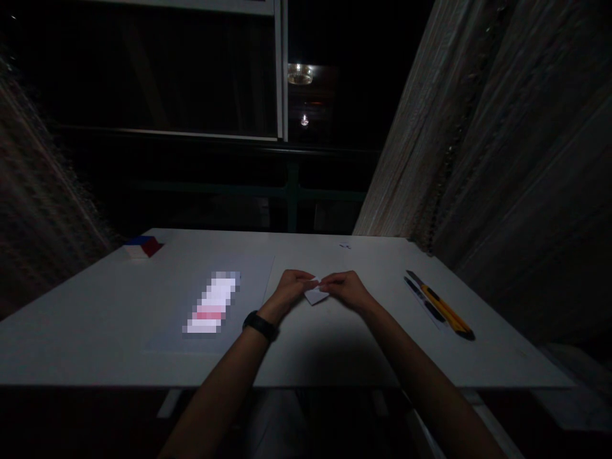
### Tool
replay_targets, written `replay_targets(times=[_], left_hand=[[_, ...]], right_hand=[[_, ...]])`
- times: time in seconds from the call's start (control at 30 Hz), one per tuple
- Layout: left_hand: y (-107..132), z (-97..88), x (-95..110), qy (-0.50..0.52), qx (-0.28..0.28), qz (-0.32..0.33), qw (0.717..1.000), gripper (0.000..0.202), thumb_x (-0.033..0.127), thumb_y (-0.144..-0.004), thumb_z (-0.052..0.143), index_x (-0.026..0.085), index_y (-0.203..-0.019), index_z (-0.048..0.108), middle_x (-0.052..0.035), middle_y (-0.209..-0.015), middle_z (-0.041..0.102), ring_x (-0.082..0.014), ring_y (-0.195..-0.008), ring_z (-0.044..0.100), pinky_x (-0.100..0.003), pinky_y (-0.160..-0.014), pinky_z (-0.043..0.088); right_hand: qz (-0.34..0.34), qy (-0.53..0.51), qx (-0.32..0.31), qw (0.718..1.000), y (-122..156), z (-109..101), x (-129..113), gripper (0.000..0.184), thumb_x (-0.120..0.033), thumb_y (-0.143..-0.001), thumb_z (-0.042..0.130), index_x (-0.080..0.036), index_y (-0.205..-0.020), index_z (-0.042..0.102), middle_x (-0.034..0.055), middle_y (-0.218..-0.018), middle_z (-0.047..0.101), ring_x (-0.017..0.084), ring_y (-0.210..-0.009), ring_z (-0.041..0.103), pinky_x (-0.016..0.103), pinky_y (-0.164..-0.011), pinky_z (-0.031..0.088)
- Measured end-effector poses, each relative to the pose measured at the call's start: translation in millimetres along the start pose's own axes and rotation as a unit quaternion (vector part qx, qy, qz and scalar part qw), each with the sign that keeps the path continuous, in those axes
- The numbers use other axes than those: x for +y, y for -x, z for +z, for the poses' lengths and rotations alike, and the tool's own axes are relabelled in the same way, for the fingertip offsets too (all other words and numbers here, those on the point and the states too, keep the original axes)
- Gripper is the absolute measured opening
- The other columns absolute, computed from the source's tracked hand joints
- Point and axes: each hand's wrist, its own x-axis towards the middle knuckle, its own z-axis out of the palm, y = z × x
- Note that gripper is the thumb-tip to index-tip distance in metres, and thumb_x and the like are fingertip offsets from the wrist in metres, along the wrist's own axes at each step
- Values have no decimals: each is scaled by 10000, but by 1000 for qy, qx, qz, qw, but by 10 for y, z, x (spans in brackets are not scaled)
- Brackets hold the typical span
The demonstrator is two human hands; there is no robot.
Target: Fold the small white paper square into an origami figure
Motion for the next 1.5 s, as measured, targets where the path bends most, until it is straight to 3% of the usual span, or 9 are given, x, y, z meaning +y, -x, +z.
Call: replay_targets(times=[0.33,0.5,0.77,1.13,1.5], left_hand=[[-18,17,-39,40,-3,-17,999,299,202,-491,733,81,-752,649,-81,-679,648,-148,-589,583,-246,-559,410],[-8,7,-28,61,-32,-15,998,312,213,-508,727,75,-779,656,-92,-708,650,-151,-602,584,-250,-571,415],[13,-23,36,85,-55,-72,992,334,214,-498,724,69,-794,671,-97,-668,645,-156,-589,578,-256,-557,419],[-5,-11,10,79,-42,-46,995,332,196,-486,729,59,-783,671,-101,-670,645,-152,-588,576,-262,-568,417],[-12,1,-26,80,-36,-33,996,342,189,-467,745,61,-775,666,-94,-659,644,-150,-568,578,-260,-556,411]], right_hand=[[19,5,61,998,-6,30,-23,190,-308,-557,688,-137,-636,673,34,-600,650,151,-567,572,271,-577,434],[33,-26,78,996,-21,41,21,203,-308,-528,701,-132,-621,662,25,-584,640,143,-554,564,275,-575,440],[20,-53,32,998,-10,-3,3,206,-282,-502,725,-135,-637,673,40,-624,660,159,-591,589,306,-613,461],[50,-104,41,992,-10,-1,32,231,-247,-453,748,-123,-626,655,23,-577,640,133,-545,569,285,-575,451],[67,-81,47,993,-2,21,0,213,-292,-477,721,-131,-589,640,10,-543,613,115,-507,531,253,-531,414]])
